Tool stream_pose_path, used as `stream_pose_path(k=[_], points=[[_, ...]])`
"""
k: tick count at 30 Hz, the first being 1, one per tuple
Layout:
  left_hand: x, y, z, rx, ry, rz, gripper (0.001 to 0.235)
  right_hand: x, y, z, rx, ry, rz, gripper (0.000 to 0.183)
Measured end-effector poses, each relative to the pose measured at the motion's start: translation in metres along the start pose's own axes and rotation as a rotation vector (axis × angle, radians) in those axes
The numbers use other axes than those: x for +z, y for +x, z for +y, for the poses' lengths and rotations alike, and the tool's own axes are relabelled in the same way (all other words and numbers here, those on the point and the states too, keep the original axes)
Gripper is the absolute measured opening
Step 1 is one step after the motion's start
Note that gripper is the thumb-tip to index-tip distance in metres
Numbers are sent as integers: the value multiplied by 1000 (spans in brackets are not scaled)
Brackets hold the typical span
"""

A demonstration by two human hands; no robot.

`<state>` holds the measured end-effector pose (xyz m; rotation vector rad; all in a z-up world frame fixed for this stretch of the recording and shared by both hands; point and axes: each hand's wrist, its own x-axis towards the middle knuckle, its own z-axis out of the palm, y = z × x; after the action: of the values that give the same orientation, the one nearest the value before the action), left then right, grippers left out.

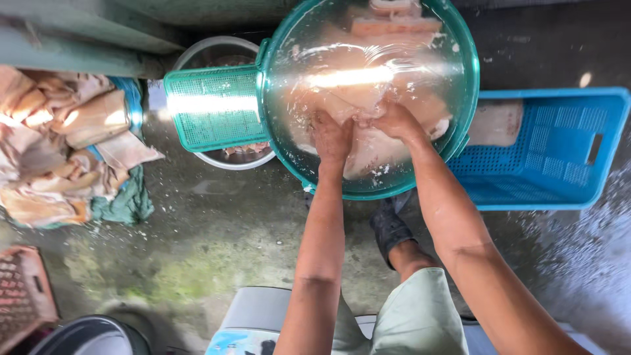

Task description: The person washes large pieces of pork skin in a bucket of water by hand, lifts each piece to show the stamped markings, and places them into a blue plastic crate.

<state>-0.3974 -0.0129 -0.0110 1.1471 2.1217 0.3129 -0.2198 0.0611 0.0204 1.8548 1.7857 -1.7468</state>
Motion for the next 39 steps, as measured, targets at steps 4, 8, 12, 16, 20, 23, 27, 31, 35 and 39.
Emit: stream_pose_path(k=[4,8,12,16,20,23,27,31,35,39], points=[[-2,-4,-5,-101,-343,86,113,9,-15,2,-407,290,115,49],[-31,-22,1,-309,-938,19,84,-3,-68,-28,-556,385,181,31],[-72,-48,16,-438,-1848,-483,67,-18,-90,-51,-641,124,559,21],[-82,-48,39,-285,-1725,-372,64,-20,-69,-45,-20,310,848,42],[-66,-31,54,-105,-1594,-220,63,-12,-15,-29,-438,133,871,52],[-68,-15,48,-136,-1483,-198,68,5,5,-29,-513,-283,793,70],[-61,7,27,-351,-1577,-63,51,22,8,-36,-545,-569,404,78],[-14,23,-7,-225,-1329,114,40,-1,32,-21,-141,-535,402,71],[2,16,-13,212,-1047,217,48,10,67,-32,-290,-422,414,64],[-12,7,-14,-16,-1272,4,58,22,88,-69,-659,-574,491,58]])
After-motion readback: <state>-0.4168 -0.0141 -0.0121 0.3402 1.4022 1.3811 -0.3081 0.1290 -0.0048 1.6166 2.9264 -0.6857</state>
